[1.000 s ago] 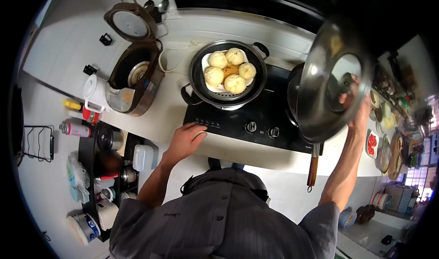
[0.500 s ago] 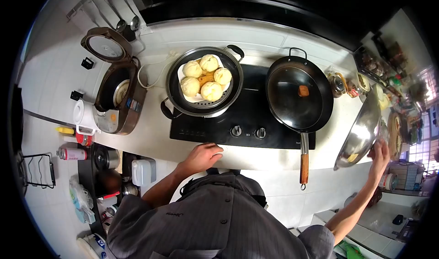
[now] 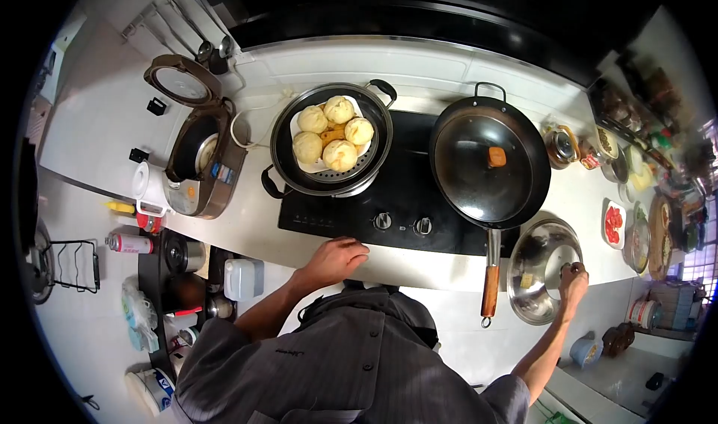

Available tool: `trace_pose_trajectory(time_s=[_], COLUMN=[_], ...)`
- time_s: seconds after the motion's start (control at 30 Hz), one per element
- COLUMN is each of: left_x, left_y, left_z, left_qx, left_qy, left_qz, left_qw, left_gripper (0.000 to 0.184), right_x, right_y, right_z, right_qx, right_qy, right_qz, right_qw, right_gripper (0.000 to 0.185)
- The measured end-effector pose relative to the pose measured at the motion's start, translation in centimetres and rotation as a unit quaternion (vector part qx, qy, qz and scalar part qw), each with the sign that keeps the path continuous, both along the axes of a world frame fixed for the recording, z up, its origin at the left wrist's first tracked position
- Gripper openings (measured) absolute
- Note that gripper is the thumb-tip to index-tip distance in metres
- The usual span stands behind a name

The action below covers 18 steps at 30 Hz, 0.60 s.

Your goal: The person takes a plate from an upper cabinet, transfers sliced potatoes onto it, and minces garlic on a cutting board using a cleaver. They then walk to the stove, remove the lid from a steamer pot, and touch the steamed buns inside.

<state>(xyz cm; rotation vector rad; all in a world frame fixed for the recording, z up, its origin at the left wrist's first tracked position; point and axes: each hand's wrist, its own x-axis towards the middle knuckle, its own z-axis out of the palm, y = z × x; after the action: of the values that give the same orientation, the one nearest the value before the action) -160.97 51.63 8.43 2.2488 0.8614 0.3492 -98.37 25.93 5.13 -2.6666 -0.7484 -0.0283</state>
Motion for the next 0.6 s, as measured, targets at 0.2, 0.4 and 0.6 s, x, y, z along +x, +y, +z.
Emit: trace_pose_trajectory(time_s=[0.2, 0.4, 0.6], left_x=[0.5, 1.0, 0.2], left_y=[-0.8, -2.3, -0.8], left_z=[1.1, 0.7, 2.8], left_qx=[0.001, 0.015, 0.059], left_qy=[0.032, 0.011, -0.025], left_qz=[0.034, 0.058, 0.1], left_qw=[0.999, 0.998, 0.993], left_gripper=[0.019, 0.017, 0.014], right_x=[-0.6, -0.6, -0.3], right_y=[4.3, 7.1, 9.4], right_z=[-1.2, -2.4, -2.9], right_qx=[-0.015, 0.018, -0.002], right_qy=[0.016, 0.022, 0.003], right_qz=[0.041, 0.063, 0.06], right_qw=[0.999, 0.998, 0.998], right_gripper=[0.031, 0.031, 0.033])
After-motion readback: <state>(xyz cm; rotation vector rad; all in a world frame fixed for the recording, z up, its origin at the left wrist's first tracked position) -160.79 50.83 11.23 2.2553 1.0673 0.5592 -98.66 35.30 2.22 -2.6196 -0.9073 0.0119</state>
